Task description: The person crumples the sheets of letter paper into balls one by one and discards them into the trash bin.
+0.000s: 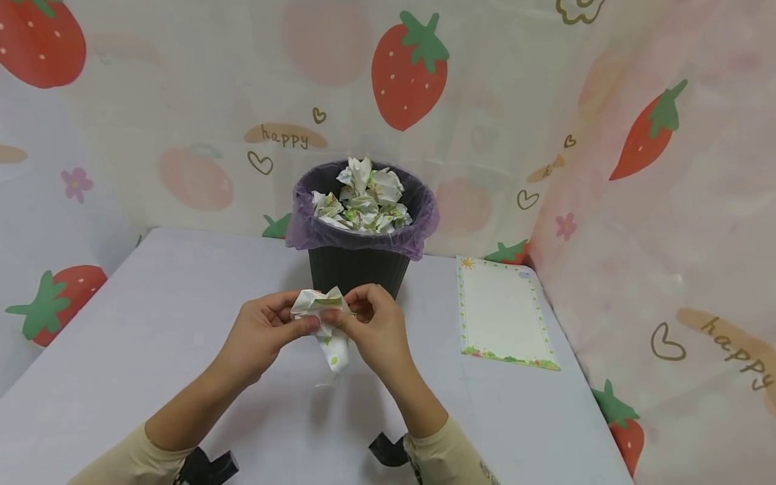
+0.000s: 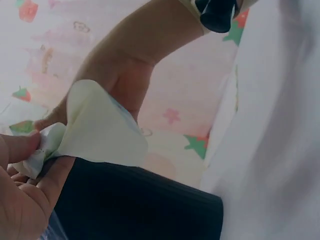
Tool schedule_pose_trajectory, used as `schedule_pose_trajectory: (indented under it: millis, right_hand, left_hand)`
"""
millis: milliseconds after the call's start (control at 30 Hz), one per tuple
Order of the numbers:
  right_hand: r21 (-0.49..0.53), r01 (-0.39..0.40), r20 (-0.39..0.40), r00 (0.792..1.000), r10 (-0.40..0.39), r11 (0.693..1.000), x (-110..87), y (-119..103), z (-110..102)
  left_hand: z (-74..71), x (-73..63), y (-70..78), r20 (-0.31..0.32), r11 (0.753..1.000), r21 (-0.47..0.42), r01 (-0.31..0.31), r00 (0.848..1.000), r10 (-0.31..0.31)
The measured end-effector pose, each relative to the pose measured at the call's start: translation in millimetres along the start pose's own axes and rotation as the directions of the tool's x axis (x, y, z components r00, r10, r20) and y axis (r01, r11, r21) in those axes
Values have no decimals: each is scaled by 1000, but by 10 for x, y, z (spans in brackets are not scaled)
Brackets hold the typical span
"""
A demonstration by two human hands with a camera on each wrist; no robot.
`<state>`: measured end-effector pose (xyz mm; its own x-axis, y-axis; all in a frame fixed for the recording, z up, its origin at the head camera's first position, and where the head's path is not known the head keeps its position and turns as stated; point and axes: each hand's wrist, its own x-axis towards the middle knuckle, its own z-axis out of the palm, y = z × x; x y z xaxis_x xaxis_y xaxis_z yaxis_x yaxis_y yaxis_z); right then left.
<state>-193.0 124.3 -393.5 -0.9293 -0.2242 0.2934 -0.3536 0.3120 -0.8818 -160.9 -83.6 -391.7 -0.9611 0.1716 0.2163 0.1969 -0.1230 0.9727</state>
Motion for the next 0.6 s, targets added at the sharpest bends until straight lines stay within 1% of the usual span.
schedule_pose_trajectory:
  millis: [33,67,100,167,233,267,300,333,400,433,467,600]
  right_hand:
    - [-31,68,38,997,-67,997,16,15,-24]
    - [-58,137,87,987,-132,989,32,29,-58]
    - [-78,207,142,971,-195,975,47,45,-96]
    - [-110,332,249,922,-297,937,68,68,-167]
    - [-125,421,326,873,-364,898,75,78,-203]
    - [-131,453,349,854,-387,882,72,77,-208]
    - [-136,479,361,839,-407,867,67,77,-204]
    - [-145,502,364,828,-425,853,62,77,-192]
    - [-151,523,349,822,-450,839,53,73,-154]
    - [-144,527,336,822,-460,838,48,72,-129]
    - [-133,523,321,826,-463,842,42,70,-104]
    - [-102,471,256,863,-435,876,7,40,-10]
  left_hand:
    - [-25,14,11,-22,1000,-7,8,1000,-8]
    - [-50,29,20,-44,1000,-17,18,999,-18]
    - [-80,47,25,-66,999,-34,28,997,-30]
    - [-140,80,40,-94,995,-92,48,994,-56]
    - [-188,101,51,-91,987,-147,69,992,-83]
    - [-203,106,55,-76,983,-167,81,993,-95]
    - [-212,107,56,-59,979,-181,90,993,-103]
    - [-215,104,57,-43,977,-189,97,993,-106]
    - [-210,96,57,-16,976,-197,93,995,-98]
    - [-203,90,54,-12,977,-197,88,996,-92]
    - [-193,84,48,-14,977,-196,81,996,-85]
    - [-157,66,13,-56,984,-167,69,995,-80]
